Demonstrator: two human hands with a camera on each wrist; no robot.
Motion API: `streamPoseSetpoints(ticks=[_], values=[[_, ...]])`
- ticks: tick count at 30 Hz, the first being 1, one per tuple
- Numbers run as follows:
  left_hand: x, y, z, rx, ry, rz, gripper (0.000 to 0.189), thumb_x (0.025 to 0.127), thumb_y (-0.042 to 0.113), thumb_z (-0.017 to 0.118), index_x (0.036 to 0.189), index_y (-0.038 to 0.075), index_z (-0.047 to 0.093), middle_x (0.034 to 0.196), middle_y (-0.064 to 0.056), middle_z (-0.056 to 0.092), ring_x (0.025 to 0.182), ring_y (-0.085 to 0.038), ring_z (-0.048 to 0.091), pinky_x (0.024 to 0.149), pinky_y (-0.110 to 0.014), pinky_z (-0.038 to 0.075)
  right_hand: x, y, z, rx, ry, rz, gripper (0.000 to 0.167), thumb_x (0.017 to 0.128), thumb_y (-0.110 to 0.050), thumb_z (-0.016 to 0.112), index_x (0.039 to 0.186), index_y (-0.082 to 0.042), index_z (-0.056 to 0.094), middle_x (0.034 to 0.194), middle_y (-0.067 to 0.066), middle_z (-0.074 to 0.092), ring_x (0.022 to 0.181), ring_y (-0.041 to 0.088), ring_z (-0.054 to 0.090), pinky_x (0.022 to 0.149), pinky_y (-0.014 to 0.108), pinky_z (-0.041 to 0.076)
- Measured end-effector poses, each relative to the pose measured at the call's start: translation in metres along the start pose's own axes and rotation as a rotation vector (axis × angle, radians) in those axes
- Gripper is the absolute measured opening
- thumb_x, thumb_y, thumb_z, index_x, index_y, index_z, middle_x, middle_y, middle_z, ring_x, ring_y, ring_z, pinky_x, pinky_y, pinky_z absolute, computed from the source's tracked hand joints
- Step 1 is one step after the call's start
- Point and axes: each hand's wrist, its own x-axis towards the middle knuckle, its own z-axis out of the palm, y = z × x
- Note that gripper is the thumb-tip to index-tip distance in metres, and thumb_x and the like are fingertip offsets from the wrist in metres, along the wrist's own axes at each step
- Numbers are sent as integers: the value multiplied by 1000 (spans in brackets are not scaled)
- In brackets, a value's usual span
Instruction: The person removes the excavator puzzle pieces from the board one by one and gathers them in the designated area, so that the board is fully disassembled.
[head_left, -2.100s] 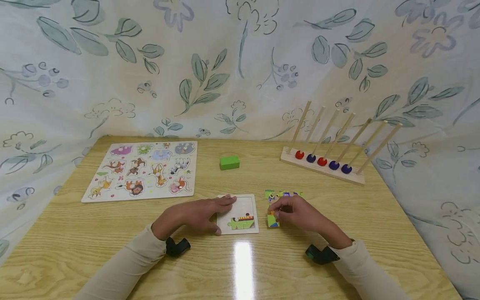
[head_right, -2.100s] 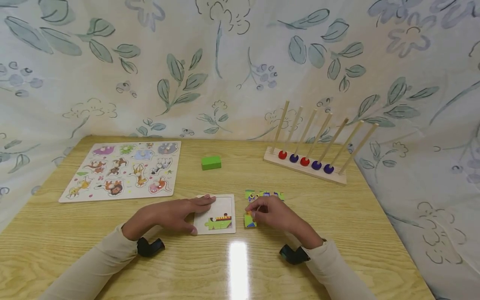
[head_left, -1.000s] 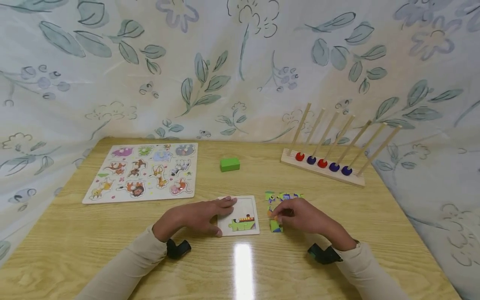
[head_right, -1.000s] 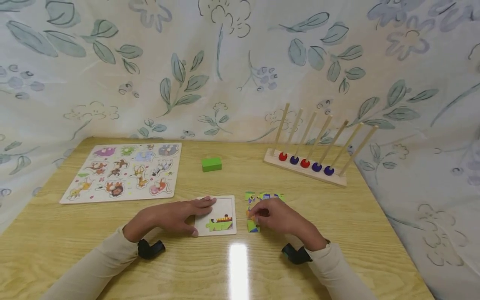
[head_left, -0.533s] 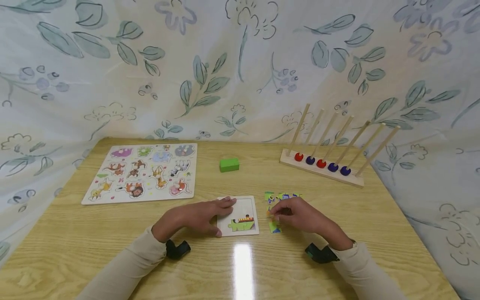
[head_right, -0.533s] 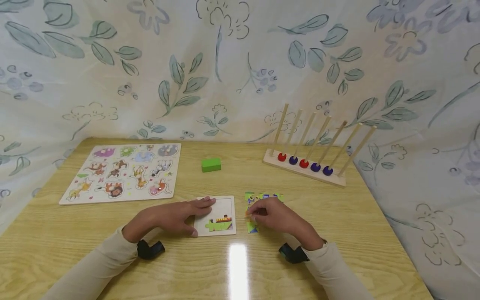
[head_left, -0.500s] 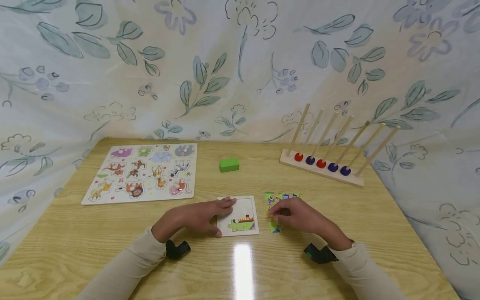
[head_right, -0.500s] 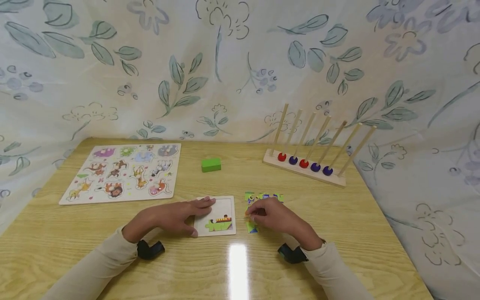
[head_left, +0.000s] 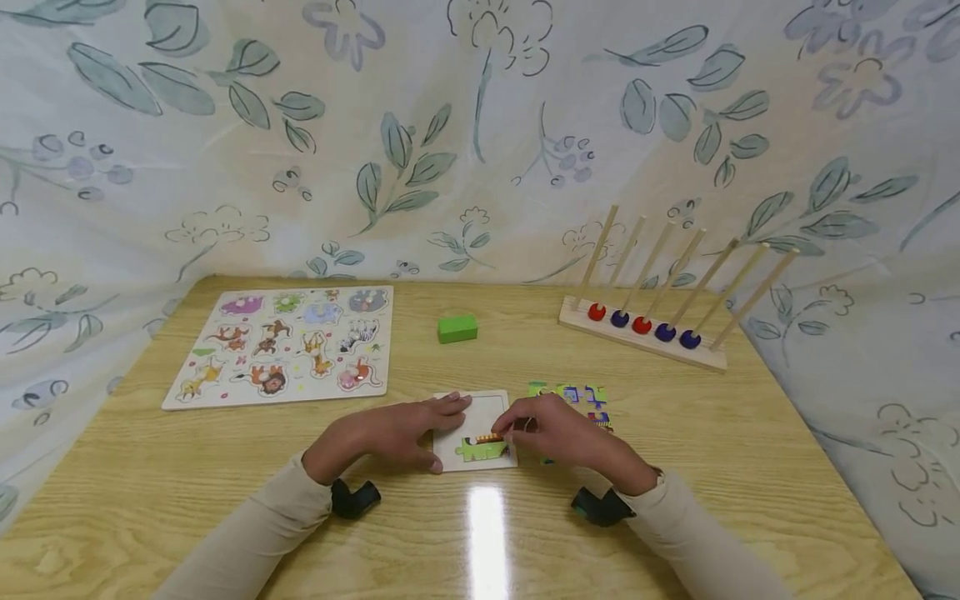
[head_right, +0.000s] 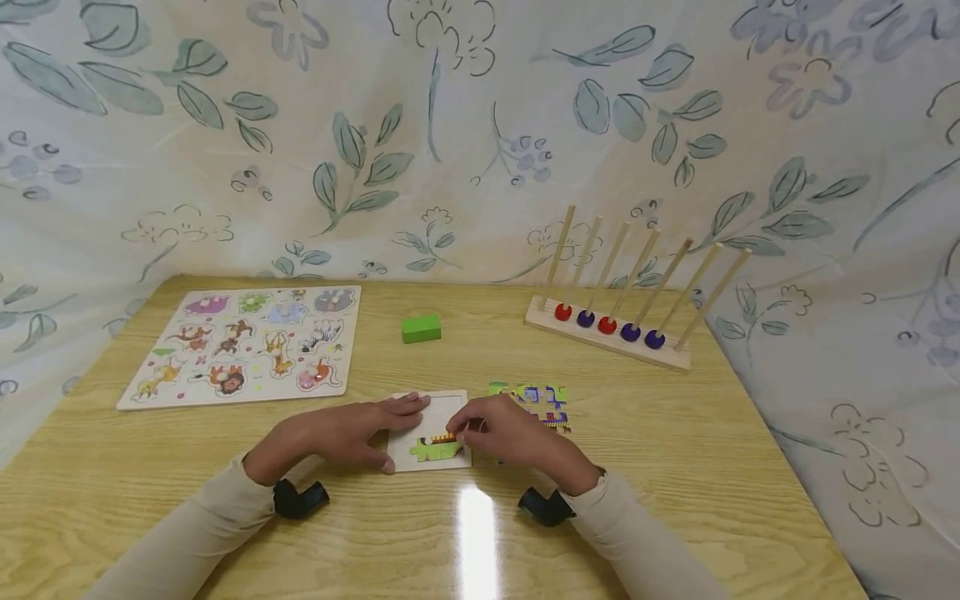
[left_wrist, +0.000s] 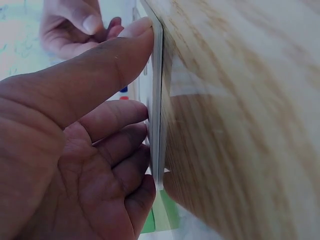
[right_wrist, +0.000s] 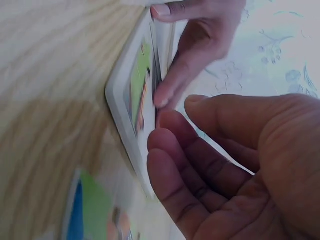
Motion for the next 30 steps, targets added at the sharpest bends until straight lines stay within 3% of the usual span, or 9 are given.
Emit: streamPoseSetpoints(ticks=[10,16,22,30], values=[[-1,-1,-3,-11,3,36,75,90,20,72,150,-1,33,161,-5,16,147,-24,11,114,-44,23,17,-7,14,25,-27,-11,18,92,-1,64,107,-7,72,102,0,70,80,7,59,69,24,51],[0,-1,0,-10,6,37,76,89,21,73,149,-1,34,161,-5,16,147,-24,11,114,-44,23,17,-8,16,37,-15,30,22,92,1,63,112,-5,71,103,1,70,83,9,61,72,25,51],[-1,-3,2,-30,-8,15,76,88,22,74,150,1,34,162,-2,15,147,-22,10,114,-43,22,18,-3,21,53,-31,43,20,93,0,63,108,-8,72,100,-3,69,83,9,60,72,24,50],[1,-6,2,-23,-1,45,75,89,22,72,150,0,34,161,-5,15,147,-24,11,114,-43,22,18,-5,19,58,-30,55,23,94,2,60,115,-4,68,100,-2,69,88,9,61,76,26,50]])
